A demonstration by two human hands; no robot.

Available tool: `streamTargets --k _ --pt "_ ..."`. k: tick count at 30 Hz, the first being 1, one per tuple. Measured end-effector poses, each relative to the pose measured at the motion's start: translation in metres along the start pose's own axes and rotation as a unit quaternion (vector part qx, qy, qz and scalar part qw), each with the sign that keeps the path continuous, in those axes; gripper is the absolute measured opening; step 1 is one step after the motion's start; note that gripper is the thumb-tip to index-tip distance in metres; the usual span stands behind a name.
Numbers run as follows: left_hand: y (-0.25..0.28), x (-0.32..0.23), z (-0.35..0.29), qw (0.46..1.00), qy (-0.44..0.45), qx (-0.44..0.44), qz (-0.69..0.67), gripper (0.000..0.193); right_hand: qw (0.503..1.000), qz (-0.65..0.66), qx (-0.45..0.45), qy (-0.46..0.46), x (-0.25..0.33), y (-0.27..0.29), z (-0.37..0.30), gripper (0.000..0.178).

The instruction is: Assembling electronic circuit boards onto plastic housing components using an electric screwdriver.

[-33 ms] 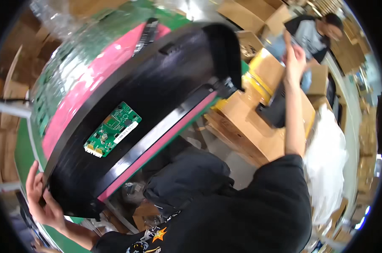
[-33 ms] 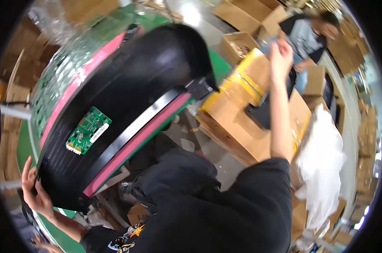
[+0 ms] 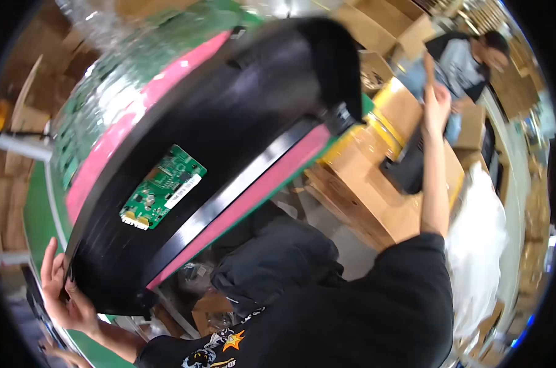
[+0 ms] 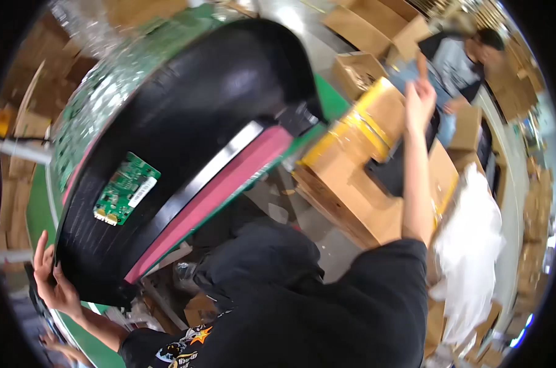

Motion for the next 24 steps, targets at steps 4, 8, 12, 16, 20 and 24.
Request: streamTargets --k 4,8,12,16,20,24 --pt "0.077 0.023 -0.112 0.937 0.126 -0.266 0.185 0.012 0.954 -0.298 0.000 -0.003 -0.148 0.058 -0.016 0.060" --pt "0.115 0.028 -0.197 0.768 0.365 -0.502 0.161 0.047 0.788 -0.593 0.021 -0.164 -0.225 0.127 -0.038 0.100" --pt "0.131 0.037 -0.235 0.679 0.389 -0.571 -0.248 0.022 0.766 -0.601 0.063 -0.218 -0.212 0.101 -0.089 0.076" --pt "0.112 0.049 -0.221 0.641 0.422 -0.516 -0.380 0.011 0.746 -0.622 0.115 -0.207 -0.187 0.122 -0.072 0.051" --pt "0.117 0.101 -0.283 0.587 0.420 -0.525 -0.451 0.027 0.767 -0.619 0.114 -0.126 -0.178 0.132 -0.056 0.040" --pt "0.130 0.154 -0.366 0.552 0.448 -0.568 -0.414 0.030 0.826 -0.538 0.121 -0.114 -0.167 0.161 -0.016 0.040"
Point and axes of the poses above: each hand's wrist, its own z-axis towards the middle knuckle, its own y-axis out of the back of the hand, x = y × z, the point moved 7 cm from there along z, towards the middle knuckle, and after that the axes turned 6 degrees about -y, right-handed, at the moved point
